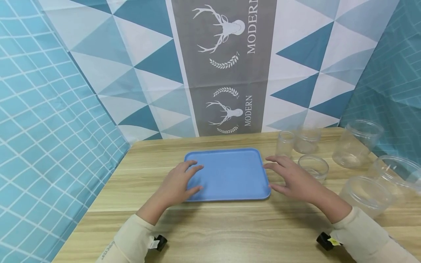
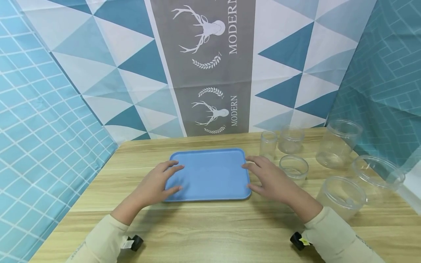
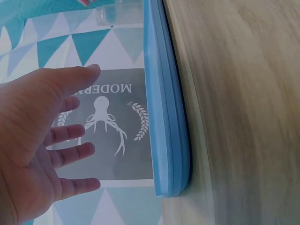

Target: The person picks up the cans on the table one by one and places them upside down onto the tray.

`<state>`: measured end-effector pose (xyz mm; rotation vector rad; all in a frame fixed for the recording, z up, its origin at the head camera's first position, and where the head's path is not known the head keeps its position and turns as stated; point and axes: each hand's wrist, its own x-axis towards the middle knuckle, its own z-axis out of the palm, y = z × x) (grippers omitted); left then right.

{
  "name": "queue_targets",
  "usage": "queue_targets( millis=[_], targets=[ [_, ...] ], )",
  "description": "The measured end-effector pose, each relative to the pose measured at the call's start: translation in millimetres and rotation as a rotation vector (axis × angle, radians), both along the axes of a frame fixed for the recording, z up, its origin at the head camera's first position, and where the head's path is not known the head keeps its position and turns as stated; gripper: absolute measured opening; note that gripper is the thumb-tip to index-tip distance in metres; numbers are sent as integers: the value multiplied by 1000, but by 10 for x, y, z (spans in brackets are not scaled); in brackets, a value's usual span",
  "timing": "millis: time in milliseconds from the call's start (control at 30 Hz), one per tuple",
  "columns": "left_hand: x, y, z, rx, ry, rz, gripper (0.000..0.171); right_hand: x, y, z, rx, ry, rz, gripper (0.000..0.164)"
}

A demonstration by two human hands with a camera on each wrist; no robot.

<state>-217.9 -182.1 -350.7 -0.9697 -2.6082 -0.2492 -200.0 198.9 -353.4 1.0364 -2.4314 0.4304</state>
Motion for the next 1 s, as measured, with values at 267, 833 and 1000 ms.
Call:
queue_targets(
  millis=[267,833,1000],
  targets=[
    [-26,-17,22,44,6,9,44,-37,13,52,51,18,7,45],
    [-92,-88,0,118,1,56,32,-153,109,315,145,20,18,40],
    [-95,-101,10,115,-18,76,32,-222,122,412,186,-31,27,40]
  ],
)
